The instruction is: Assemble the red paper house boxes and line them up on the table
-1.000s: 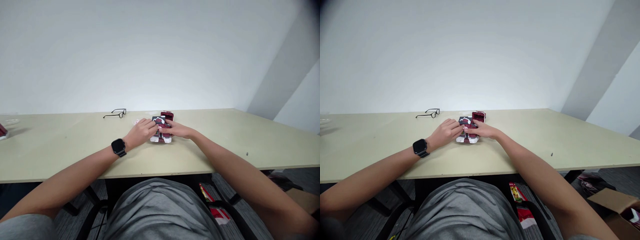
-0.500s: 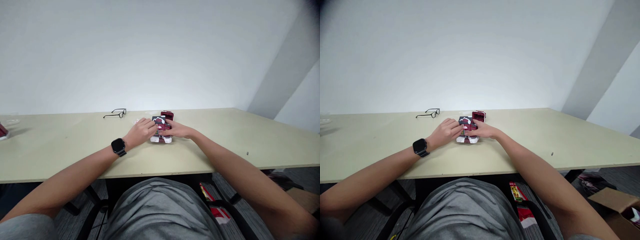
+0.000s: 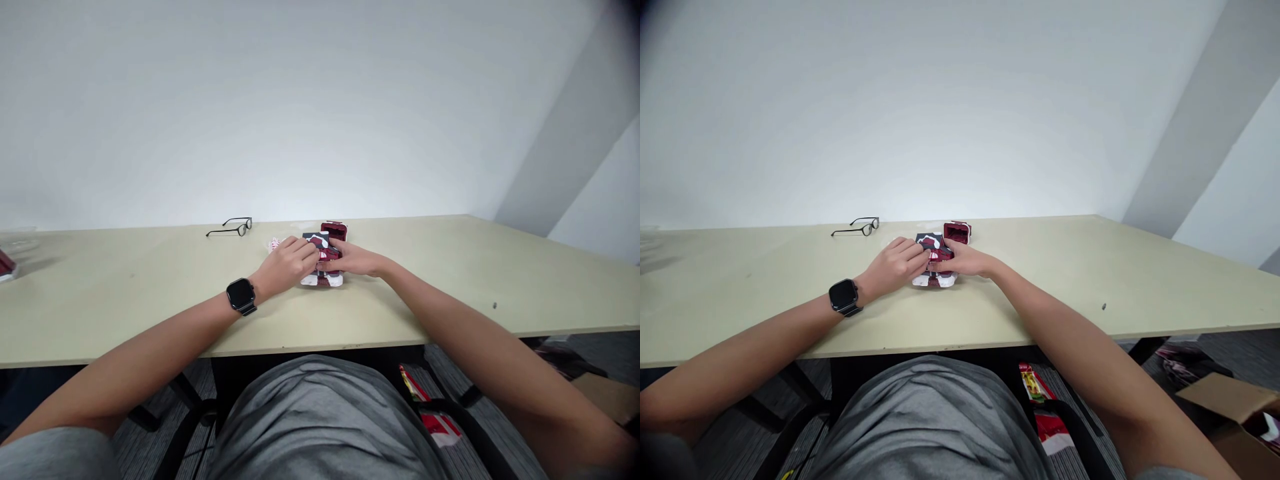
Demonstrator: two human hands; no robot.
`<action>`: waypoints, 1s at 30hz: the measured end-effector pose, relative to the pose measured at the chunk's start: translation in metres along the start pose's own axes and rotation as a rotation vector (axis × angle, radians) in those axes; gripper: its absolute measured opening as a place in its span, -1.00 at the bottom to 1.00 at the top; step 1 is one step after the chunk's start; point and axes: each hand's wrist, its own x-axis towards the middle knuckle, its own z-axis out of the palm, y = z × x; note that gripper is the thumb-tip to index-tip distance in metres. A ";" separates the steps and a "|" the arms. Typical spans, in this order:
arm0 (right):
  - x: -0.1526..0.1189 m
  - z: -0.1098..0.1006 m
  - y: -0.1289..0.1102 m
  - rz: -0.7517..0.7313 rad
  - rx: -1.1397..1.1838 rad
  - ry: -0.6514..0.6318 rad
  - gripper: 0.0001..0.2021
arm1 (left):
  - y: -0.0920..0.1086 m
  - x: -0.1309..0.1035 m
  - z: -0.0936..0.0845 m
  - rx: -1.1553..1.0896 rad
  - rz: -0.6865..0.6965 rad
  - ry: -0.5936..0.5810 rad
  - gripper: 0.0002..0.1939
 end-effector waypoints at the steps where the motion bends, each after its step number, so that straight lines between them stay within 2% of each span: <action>1: 0.000 0.000 0.000 0.001 -0.001 0.003 -0.42 | 0.000 0.000 0.000 -0.005 -0.001 -0.008 -0.78; 6: -0.001 -0.003 0.000 0.024 -0.026 0.010 -0.37 | -0.001 -0.003 0.002 -0.109 -0.060 -0.044 -0.73; 10: -0.002 -0.003 -0.003 0.012 0.074 -0.014 -0.45 | -0.002 -0.006 0.010 -0.368 -0.234 0.021 -0.75; 13: -0.004 -0.001 -0.007 0.001 0.090 -0.014 -0.43 | -0.002 -0.009 0.013 -0.538 -0.374 0.085 -0.78; 15: -0.005 -0.001 -0.008 -0.013 0.076 -0.015 -0.40 | -0.002 -0.010 0.013 -0.578 -0.449 0.079 -0.65; 18: -0.007 -0.003 -0.009 -0.038 0.035 -0.044 -0.39 | -0.004 -0.012 0.010 -0.611 -0.517 -0.042 -0.34; 20: -0.006 -0.004 -0.008 -0.044 0.003 -0.054 -0.37 | -0.005 -0.013 0.008 -0.656 -0.518 -0.135 -0.29; 22: -0.005 -0.004 -0.006 -0.056 -0.028 -0.060 -0.35 | -0.007 -0.013 0.006 -0.692 -0.478 -0.180 -0.32; 26: -0.001 -0.002 -0.003 -0.110 -0.047 -0.065 -0.41 | -0.010 -0.009 0.002 -0.677 -0.392 -0.187 -0.37; 30: 0.001 0.000 -0.002 -0.144 -0.072 -0.042 -0.48 | -0.010 -0.005 -0.002 -0.613 -0.379 -0.191 -0.40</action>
